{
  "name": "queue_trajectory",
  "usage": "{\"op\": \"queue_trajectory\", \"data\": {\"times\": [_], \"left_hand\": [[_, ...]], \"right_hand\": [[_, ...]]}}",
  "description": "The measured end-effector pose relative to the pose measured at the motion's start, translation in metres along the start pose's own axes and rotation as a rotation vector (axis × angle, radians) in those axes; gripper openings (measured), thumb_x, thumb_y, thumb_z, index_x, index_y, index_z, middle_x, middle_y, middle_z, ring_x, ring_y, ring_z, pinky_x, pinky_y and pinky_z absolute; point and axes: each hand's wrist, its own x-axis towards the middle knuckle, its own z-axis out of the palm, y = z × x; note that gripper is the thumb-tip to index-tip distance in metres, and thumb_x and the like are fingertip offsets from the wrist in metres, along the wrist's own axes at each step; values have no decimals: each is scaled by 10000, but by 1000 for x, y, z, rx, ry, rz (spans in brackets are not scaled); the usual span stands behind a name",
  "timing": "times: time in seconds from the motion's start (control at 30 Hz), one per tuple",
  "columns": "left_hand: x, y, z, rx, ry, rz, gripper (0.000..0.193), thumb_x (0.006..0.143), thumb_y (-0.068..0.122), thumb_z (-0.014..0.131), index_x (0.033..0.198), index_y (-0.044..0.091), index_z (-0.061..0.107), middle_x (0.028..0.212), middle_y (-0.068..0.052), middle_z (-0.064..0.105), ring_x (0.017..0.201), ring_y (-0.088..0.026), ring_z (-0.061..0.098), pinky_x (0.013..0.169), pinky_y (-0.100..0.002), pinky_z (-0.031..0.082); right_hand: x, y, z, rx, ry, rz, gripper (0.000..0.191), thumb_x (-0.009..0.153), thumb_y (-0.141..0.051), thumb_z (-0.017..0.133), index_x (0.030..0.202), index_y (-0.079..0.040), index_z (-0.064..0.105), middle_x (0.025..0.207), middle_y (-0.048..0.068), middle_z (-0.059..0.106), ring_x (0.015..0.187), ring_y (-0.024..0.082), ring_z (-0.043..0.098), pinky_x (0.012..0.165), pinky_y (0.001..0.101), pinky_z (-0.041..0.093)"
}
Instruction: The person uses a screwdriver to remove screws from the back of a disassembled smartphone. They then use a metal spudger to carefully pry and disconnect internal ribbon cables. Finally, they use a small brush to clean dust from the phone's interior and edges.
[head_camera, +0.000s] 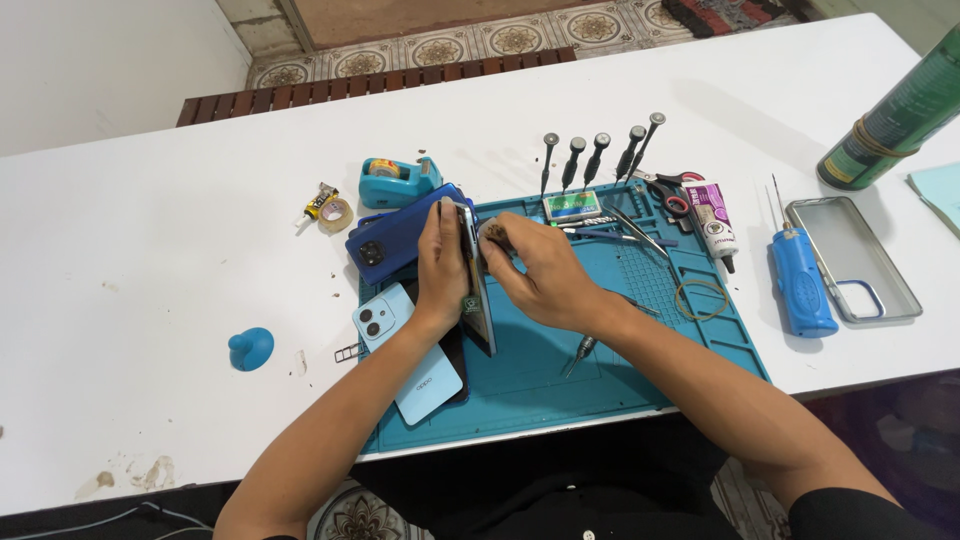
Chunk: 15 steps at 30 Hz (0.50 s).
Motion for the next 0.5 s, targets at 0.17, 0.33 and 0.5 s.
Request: {"op": "queue_trajectory", "data": {"times": [0.17, 0.33, 0.5], "left_hand": [[2, -3, 0, -47, -22, 13, 433, 1103, 496, 379, 967, 120, 547, 753, 51, 477, 678, -38, 431, 608, -223, 378], [4, -6, 0, -49, -10, -4, 447, 1106, 498, 380, 939, 118, 544, 740, 53, 469, 673, -36, 419, 605, -219, 371], [4, -9, 0, -54, -8, -12, 455, 1107, 501, 379, 918, 120, 540, 736, 53, 473, 666, -40, 424, 607, -222, 378]], "right_hand": [[1, 3, 2, 68, 24, 6, 81, 1002, -35, 593, 986, 45, 594, 798, 124, 628, 655, 182, 617, 575, 315, 496], [1, 6, 5, 135, 24, 49, 91, 1008, -32, 573, 975, 50, 594, 793, 106, 626, 662, 137, 618, 585, 283, 529], [1, 7, 7, 121, 37, 47, 79, 997, -24, 578, 983, 50, 601, 798, 104, 631, 657, 136, 604, 579, 281, 516]]}}
